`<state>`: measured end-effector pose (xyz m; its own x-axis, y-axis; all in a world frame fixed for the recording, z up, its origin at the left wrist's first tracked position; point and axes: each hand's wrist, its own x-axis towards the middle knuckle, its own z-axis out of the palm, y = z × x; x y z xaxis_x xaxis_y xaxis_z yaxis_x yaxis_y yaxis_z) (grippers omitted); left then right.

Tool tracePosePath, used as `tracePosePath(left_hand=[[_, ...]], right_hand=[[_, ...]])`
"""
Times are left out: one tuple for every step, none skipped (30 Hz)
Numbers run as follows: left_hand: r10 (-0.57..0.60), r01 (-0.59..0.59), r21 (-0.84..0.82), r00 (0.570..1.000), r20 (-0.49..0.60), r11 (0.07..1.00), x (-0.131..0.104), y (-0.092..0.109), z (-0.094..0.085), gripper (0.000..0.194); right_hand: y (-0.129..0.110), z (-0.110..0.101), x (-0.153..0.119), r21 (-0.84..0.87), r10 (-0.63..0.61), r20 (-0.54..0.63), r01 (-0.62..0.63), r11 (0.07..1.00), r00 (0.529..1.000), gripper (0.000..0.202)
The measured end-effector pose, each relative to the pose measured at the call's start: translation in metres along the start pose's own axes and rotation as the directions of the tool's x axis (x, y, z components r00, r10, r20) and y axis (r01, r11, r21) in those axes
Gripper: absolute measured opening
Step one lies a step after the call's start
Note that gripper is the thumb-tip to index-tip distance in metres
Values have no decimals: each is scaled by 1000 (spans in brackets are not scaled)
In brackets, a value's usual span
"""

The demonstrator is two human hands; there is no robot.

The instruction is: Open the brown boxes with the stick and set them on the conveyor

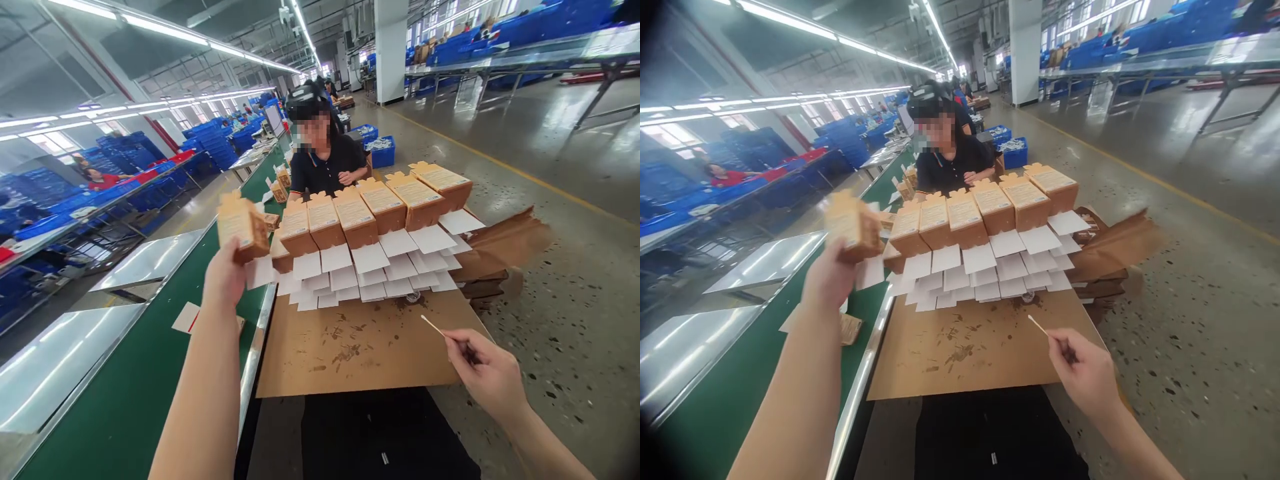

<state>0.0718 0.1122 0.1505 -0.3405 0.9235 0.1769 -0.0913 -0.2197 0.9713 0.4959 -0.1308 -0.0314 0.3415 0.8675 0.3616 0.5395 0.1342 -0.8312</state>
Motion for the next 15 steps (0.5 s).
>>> tracePosePath(left_hand=[[47,-47,-44,999,-10,998,-17,3,-13,58],[84,-86,-64,996,-28,994,-37,4,-26,61],[94,-96,-65,995,-37,993,-59,1,-40,63],[66,-68,-55,997,-50,996,-82,-5,-54,65],[11,-14,-41,997,-83,999,-106,-15,-66,67],[-60,57,-30,990,-124,998,-130,-28,-77,70],[-134,133,-20,979,-153,991,-153,-44,-86,76],[-205,206,-13,965,-164,979,-174,-61,-93,82],[-273,276,-6,948,-162,961,-193,-79,-98,89],[-330,334,1,932,-151,943,-209,-97,-101,96],[-371,375,7,918,-142,927,-223,-112,-101,100],[-395,401,13,908,-139,916,-234,-126,-100,101],[-405,412,21,903,-143,911,-243,-136,-97,99],[-402,410,33,904,-148,911,-248,-144,-94,96],[-389,400,48,908,-154,915,-252,-149,-90,93]], right_hand=[[0,-3,12,-44,-3,2,3,999,1000,38],[0,-5,25,-87,-5,21,7,996,1000,36],[-1,-6,38,-130,-4,65,12,991,998,32],[-3,-6,50,-176,-4,119,25,984,993,27],[-4,-5,62,-221,-3,172,42,974,985,23],[-5,-2,72,-258,-2,222,61,964,975,18],[-5,1,80,-291,2,264,77,954,965,16],[-5,5,88,-321,11,300,90,943,954,17],[-5,10,94,-351,26,333,98,931,943,20],[-5,14,99,-377,44,362,103,920,931,24],[-5,18,104,-402,61,385,108,909,921,28],[-4,21,108,-424,77,407,114,898,910,31],[-3,23,112,-442,89,424,120,889,901,33],[-3,23,114,-449,92,431,125,885,898,34],[-2,21,116,-448,84,430,132,884,899,34]])
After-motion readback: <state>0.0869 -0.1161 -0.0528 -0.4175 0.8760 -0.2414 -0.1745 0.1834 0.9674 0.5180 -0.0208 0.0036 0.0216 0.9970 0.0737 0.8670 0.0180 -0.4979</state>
